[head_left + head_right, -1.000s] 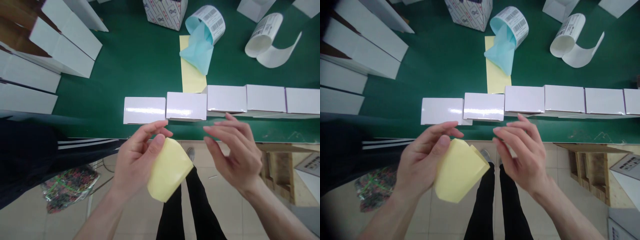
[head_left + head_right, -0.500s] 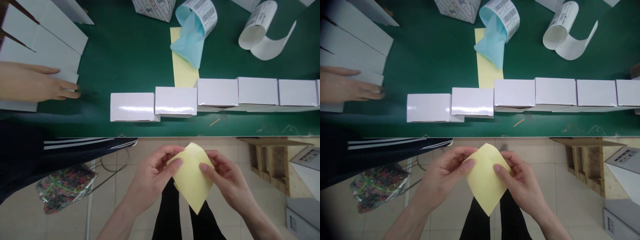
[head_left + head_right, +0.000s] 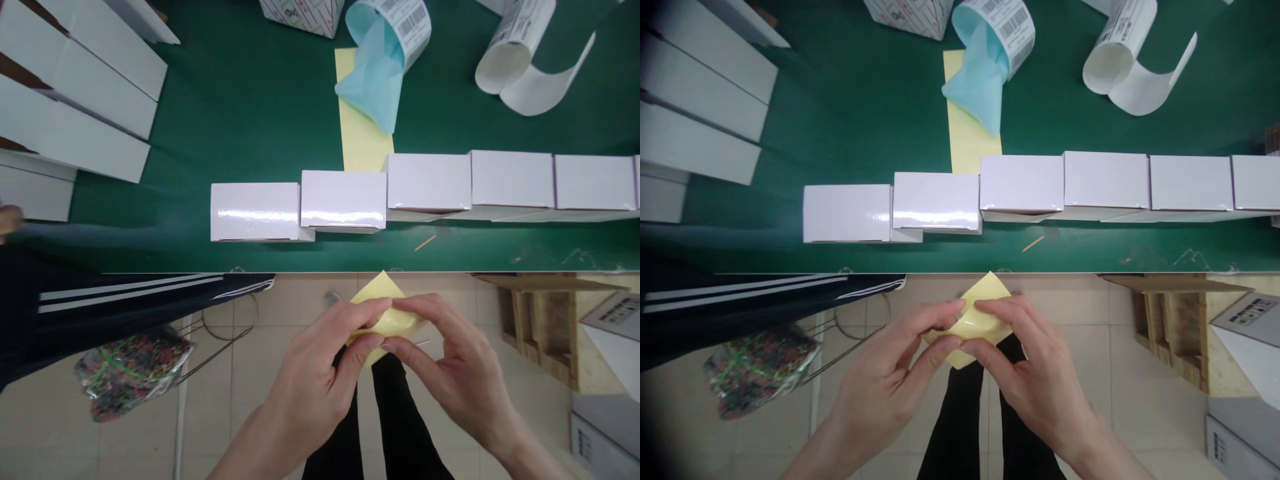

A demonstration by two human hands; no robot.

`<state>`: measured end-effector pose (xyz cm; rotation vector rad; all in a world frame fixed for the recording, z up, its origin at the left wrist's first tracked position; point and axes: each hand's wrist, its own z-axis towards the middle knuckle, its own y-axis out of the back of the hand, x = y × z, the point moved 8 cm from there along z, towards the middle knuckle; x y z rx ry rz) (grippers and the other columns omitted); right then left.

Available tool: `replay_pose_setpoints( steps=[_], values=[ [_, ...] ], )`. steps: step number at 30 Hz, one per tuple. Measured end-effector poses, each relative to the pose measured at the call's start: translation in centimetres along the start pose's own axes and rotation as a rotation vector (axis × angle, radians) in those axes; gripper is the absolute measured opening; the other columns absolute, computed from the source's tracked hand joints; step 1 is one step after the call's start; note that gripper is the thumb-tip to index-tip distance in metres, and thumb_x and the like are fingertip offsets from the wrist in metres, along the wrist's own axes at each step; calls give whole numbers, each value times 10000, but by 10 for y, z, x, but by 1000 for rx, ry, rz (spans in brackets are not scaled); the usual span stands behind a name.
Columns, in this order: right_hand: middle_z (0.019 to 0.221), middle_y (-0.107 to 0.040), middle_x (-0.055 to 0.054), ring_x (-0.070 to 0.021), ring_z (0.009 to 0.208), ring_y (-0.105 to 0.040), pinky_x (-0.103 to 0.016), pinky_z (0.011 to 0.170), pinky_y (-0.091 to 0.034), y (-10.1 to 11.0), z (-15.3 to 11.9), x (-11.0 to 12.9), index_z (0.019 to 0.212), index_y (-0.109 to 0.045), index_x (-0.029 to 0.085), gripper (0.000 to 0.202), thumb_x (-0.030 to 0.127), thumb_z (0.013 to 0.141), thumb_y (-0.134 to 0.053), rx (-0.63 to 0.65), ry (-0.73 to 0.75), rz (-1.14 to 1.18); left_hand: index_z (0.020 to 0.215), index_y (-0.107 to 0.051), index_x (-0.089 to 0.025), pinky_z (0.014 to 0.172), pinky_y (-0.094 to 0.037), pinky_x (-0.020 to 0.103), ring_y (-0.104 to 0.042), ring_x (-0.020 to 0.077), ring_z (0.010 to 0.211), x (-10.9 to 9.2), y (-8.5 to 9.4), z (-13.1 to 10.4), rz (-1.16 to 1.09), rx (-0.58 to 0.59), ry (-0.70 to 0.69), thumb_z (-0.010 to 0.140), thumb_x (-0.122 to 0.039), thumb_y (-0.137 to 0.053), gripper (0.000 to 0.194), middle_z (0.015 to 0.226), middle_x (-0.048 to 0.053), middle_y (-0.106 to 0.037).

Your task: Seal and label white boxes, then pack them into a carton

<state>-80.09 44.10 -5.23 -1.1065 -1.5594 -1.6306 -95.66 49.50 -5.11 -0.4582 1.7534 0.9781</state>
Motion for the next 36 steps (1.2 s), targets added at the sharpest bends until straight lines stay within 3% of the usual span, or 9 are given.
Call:
replay_pose_setpoints(
  steps=[4, 9, 14, 22, 28, 36],
  values=[
    [983, -696, 18, -101, 921, -660, -224, 817, -523, 2, -2, 4, 1082, -670, 230, 204, 169, 903, -747, -19, 38, 24, 1309, -620, -329, 954, -489, 142, -637, 56, 1084, -7, -3, 5, 15, 29, -39, 984, -92, -576, 405, 1187, -44, -676],
    [964, -695, 12, -85, 919, -659, -208, 842, -513, 5, -1, 7, 1063, -681, 198, 203, 120, 889, -752, -66, 57, -3, 1292, -633, -293, 959, -478, 134, -631, 50, 1064, -9, -6, 9, 29, 13, -53, 973, -74, -582, 390, 1155, -29, -657],
    [945, -694, 6, -93, 894, -671, -215, 787, -527, 5, 2, 3, 978, -710, 202, 117, 130, 894, -747, -26, 21, 64, 1237, -650, -289, 921, -491, 161, -629, 65, 1030, -7, -7, 10, 17, 28, -72, 973, -79, -583, 344, 1114, -20, -644],
    [913, -698, 4, -107, 872, -675, -230, 767, -530, 8, 5, 1, 929, -707, 206, 85, 135, 894, -739, -48, -18, 100, 1205, -634, -317, 924, -474, 161, -621, 59, 1049, 2, -13, 15, -50, 112, 45, 988, -162, -602, 269, 1130, -48, -647],
    [891, -678, 8, -95, 844, -656, -219, 752, -515, 9, 5, 9, 924, -695, 201, 108, 99, 893, -713, -86, 43, 11, 1110, -659, -315, 893, -471, 175, -625, 67, 1004, 7, -13, 13, -101, 60, 102, 969, -198, -644, 185, 1073, -57, -652],
    [872, -671, 16, -98, 827, -646, -229, 754, -508, 7, 0, 8, 932, -660, 202, 129, 107, 886, -735, -108, 58, -31, 1070, -677, -299, 902, -491, 254, -634, 121, 1012, 23, -23, 8, -309, 84, 294, 993, -296, -615, 99, 1063, -28, -658]
  ],
)
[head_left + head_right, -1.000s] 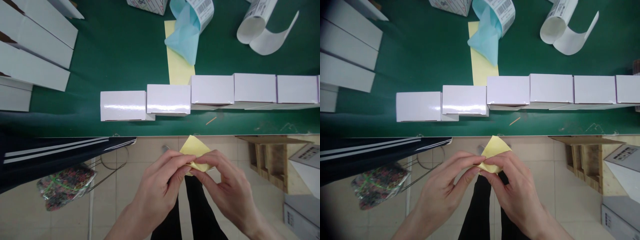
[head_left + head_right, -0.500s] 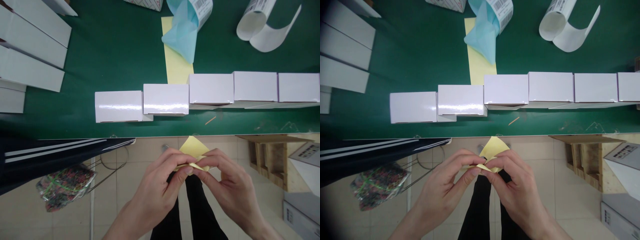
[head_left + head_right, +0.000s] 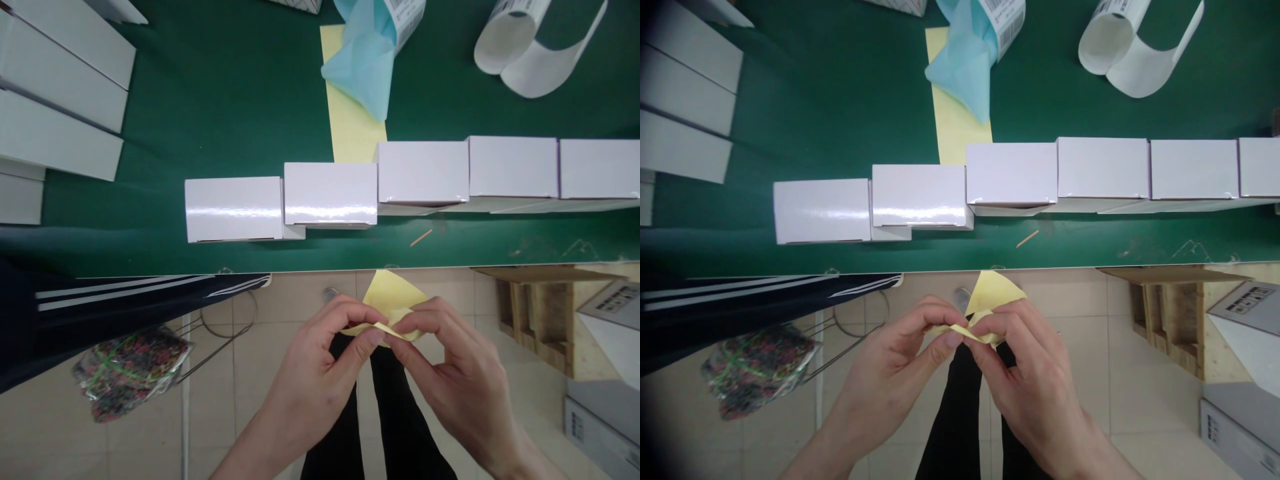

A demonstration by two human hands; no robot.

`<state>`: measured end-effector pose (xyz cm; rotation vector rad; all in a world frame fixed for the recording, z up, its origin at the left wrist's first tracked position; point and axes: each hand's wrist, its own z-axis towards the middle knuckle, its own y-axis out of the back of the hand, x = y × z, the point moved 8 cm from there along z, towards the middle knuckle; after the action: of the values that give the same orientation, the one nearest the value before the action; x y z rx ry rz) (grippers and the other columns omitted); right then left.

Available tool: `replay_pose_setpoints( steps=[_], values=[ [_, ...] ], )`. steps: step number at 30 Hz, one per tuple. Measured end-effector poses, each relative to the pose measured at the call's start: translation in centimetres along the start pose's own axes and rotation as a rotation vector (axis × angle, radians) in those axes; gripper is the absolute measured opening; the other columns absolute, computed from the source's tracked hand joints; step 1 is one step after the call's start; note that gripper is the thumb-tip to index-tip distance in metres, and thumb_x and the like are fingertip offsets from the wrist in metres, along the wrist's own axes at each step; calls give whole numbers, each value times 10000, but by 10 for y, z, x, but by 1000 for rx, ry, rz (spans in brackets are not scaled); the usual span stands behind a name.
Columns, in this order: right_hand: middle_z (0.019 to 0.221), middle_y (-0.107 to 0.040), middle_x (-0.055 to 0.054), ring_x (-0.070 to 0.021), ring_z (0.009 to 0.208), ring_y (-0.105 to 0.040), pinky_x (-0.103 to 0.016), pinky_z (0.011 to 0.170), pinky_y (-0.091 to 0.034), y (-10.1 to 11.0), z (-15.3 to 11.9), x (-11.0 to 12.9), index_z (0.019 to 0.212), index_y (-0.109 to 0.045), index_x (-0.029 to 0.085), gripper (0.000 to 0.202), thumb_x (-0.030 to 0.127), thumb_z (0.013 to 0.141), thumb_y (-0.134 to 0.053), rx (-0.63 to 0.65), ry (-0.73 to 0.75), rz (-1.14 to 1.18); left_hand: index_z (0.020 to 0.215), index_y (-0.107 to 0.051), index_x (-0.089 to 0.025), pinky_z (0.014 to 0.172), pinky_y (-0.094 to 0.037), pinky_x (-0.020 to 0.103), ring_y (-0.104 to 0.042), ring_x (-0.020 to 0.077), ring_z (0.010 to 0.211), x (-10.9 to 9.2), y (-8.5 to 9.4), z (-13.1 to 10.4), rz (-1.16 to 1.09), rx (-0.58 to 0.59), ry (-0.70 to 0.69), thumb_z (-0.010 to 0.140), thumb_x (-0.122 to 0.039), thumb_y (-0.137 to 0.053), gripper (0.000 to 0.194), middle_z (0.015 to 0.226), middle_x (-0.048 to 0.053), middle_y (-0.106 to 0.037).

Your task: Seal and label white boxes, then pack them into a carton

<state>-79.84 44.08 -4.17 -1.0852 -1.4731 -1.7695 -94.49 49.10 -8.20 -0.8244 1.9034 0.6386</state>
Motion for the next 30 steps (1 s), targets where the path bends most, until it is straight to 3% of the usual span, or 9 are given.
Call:
replay_pose_setpoints(
  steps=[5, 9, 16, 21, 26, 30],
  values=[
    [864, -675, 20, -102, 813, -644, -236, 737, -504, 0, -2, 0, 935, -653, 208, 145, 97, 882, -730, 2, 3, 9, 1083, -700, -300, 899, -505, 271, -654, 134, 1005, 5, -3, 0, -115, 27, 49, 986, -323, -628, 123, 1056, -23, -681],
    [848, -665, 28, -99, 791, -639, -237, 705, -496, -1, -3, -2, 919, -647, 214, 138, 110, 882, -730, 14, -27, 27, 1032, -729, -310, 882, -495, 250, -665, 117, 980, 3, 3, 1, -27, -1, 7, 954, -309, -680, 92, 1028, -41, -707],
    [947, -671, 16, -117, 867, -650, -261, 740, -512, -11, -8, -15, 985, -677, 238, 122, 193, 894, -745, 130, -170, 139, 987, -714, -266, 792, -487, 251, -646, 116, 898, 4, 7, -2, -7, -47, -11, 966, -281, -656, 64, 951, -27, -682],
    [996, -637, -6, -139, 943, -652, -281, 792, -520, -12, -9, -24, 957, -712, 261, 86, 195, 905, -730, 84, -256, 272, 998, -692, -259, 774, -485, 233, -636, 108, 894, 4, 2, -5, 34, -60, -17, 987, -272, -614, 79, 976, -23, -665],
    [1097, -602, -30, -166, 1062, -631, -289, 843, -526, -12, -11, -28, 924, -723, 272, 78, 204, 892, -744, 55, -299, 278, 999, -661, -253, 736, -486, 231, -624, 109, 845, 1, 2, -5, 171, -96, -78, 994, -265, -593, 69, 949, -19, -647],
    [1101, -632, -30, -174, 1076, -637, -312, 890, -532, -10, -10, -22, 1025, -710, 283, 168, 168, 903, -719, 79, -244, 279, 997, -663, -240, 748, -494, 235, -629, 119, 847, -7, 5, -7, 328, -134, -170, 979, -236, -612, 54, 942, -6, -665]
  ],
)
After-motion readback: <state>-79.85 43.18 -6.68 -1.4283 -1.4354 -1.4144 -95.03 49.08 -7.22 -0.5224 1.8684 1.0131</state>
